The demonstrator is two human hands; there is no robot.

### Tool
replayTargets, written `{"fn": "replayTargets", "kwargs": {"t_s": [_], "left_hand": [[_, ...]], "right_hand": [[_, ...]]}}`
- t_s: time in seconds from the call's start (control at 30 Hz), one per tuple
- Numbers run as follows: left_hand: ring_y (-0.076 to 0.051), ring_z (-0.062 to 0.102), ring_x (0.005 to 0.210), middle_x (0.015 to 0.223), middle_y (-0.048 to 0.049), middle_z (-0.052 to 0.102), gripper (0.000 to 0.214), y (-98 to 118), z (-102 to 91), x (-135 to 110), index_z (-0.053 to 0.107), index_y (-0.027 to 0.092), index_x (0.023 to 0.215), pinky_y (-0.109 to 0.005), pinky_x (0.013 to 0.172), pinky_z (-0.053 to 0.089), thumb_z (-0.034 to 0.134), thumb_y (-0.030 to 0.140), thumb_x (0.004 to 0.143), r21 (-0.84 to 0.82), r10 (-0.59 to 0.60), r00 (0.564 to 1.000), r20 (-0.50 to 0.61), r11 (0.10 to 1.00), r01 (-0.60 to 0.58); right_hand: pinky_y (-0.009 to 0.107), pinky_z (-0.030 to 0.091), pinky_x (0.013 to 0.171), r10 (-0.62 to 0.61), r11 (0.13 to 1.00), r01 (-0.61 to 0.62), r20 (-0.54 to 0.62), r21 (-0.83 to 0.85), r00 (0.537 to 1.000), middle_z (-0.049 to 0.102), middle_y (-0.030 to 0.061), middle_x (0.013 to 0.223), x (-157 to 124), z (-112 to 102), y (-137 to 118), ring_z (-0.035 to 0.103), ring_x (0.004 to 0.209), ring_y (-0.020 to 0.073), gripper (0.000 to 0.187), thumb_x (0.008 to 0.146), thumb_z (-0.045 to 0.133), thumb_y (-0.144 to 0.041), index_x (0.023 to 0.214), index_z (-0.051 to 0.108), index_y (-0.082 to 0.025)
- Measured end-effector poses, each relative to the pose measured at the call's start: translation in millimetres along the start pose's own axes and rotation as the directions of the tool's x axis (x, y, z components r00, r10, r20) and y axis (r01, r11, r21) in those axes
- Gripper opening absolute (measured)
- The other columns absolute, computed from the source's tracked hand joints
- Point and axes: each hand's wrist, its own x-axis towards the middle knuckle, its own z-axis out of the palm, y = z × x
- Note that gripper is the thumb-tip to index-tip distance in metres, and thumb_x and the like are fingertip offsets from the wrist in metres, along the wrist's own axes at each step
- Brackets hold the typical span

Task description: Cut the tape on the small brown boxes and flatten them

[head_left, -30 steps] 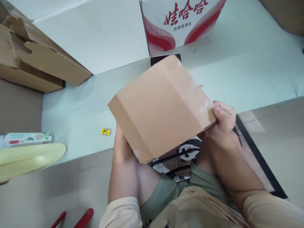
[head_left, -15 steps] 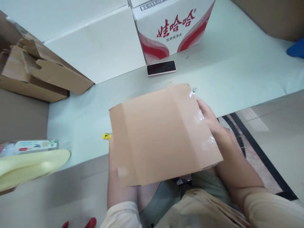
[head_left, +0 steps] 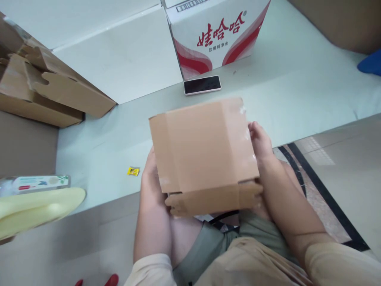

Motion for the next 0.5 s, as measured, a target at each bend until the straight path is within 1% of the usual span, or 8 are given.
{"fn": "replayTargets", "kwargs": {"t_s": [0.07,0.13,0.17,0.23,0.33,0.37,0.43,0.5], "left_hand": [[-0.021,0.071,0.070,0.062,-0.0005,0.069,0.021,2.1,-0.1,11.1,0.066,0.020,0.069,-0.030,0.064,0.058,0.074,0.037,0.076,-0.091,-0.042,0.996,-0.081,0.995,0.034],[-0.018,0.070,0.067,0.067,-0.0018,0.072,0.018,3.5,-0.4,22.6,0.067,0.018,0.071,-0.030,0.068,0.060,0.069,0.035,0.077,-0.198,-0.005,0.990,-0.144,0.980,-0.024],[-0.018,0.071,0.069,0.070,-0.0023,0.073,0.016,3.6,-0.7,27.5,0.068,0.018,0.072,-0.029,0.072,0.060,0.069,0.033,0.077,-0.238,0.041,0.988,-0.149,0.968,-0.076],[-0.018,0.073,0.077,0.077,-0.0036,0.076,0.014,2.8,-1.6,34.1,0.069,0.017,0.076,-0.029,0.081,0.060,0.070,0.031,0.075,-0.276,0.139,0.983,-0.117,0.947,-0.166],[-0.020,0.074,0.087,0.084,-0.0057,0.077,0.018,1.4,-2.9,33.7,0.071,0.018,0.081,-0.031,0.088,0.060,0.070,0.034,0.075,-0.281,0.187,0.981,-0.042,0.940,-0.191],[-0.022,0.074,0.092,0.089,-0.0068,0.078,0.023,1.5,-3.4,31.5,0.072,0.019,0.084,-0.033,0.090,0.060,0.068,0.040,0.077,-0.293,0.202,0.979,-0.012,0.936,-0.197],[-0.026,0.072,0.106,0.103,-0.0094,0.078,0.042,2.7,-4.7,26.3,0.073,0.021,0.092,-0.037,0.092,0.060,0.062,0.059,0.080,-0.314,0.239,0.969,0.068,0.927,-0.207],[-0.029,0.070,0.115,0.113,-0.0100,0.077,0.055,3.8,-7.0,23.0,0.072,0.022,0.098,-0.040,0.093,0.059,0.060,0.072,0.078,-0.297,0.275,0.958,0.083,0.924,-0.240]], "right_hand": [[0.037,0.055,0.064,0.036,0.991,-0.046,0.079,0.127,0.996,0.066,0.0023,0.070,1.5,-2.3,0.0,0.069,0.074,0.0230,0.051,0.074,0.056,-0.075,0.089,0.064,-0.027],[0.038,0.056,0.067,0.027,0.987,-0.054,0.172,0.151,0.985,0.066,0.0025,0.072,1.4,-3.0,1.1,0.069,0.077,0.0234,0.059,0.073,0.053,-0.082,0.092,0.064,-0.027],[0.037,0.056,0.067,0.020,0.987,-0.052,0.201,0.155,0.979,0.065,0.0017,0.072,0.8,-1.9,2.4,0.069,0.076,0.0222,0.060,0.071,0.055,-0.083,0.092,0.063,-0.027],[0.032,0.054,0.062,0.028,0.987,-0.062,0.225,0.145,0.974,0.063,-0.0011,0.069,-0.5,3.3,6.5,0.065,0.068,0.0174,0.059,0.063,0.070,-0.079,0.090,0.063,-0.027],[0.023,0.043,0.047,0.067,0.992,-0.082,0.156,0.091,0.985,0.058,-0.0045,0.061,-1.8,14.5,14.6,0.052,0.052,0.0092,0.055,0.053,0.087,-0.064,0.078,0.060,-0.023],[0.021,0.037,0.043,0.068,0.994,-0.077,0.119,0.080,0.991,0.055,-0.0051,0.058,-2.1,18.1,16.7,0.047,0.049,0.0076,0.053,0.053,0.088,-0.061,0.074,0.059,-0.023],[0.020,0.028,0.039,0.045,0.995,-0.049,0.050,0.082,0.998,0.050,-0.0064,0.054,-3.8,24.4,19.1,0.039,0.045,0.0054,0.050,0.055,0.088,-0.057,0.070,0.056,-0.022],[0.019,0.024,0.038,-0.005,0.996,0.004,0.011,0.086,1.000,0.048,-0.0069,0.052,-8.1,30.1,18.7,0.035,0.043,0.0043,0.046,0.057,0.088,-0.053,0.069,0.056,-0.021]]}}
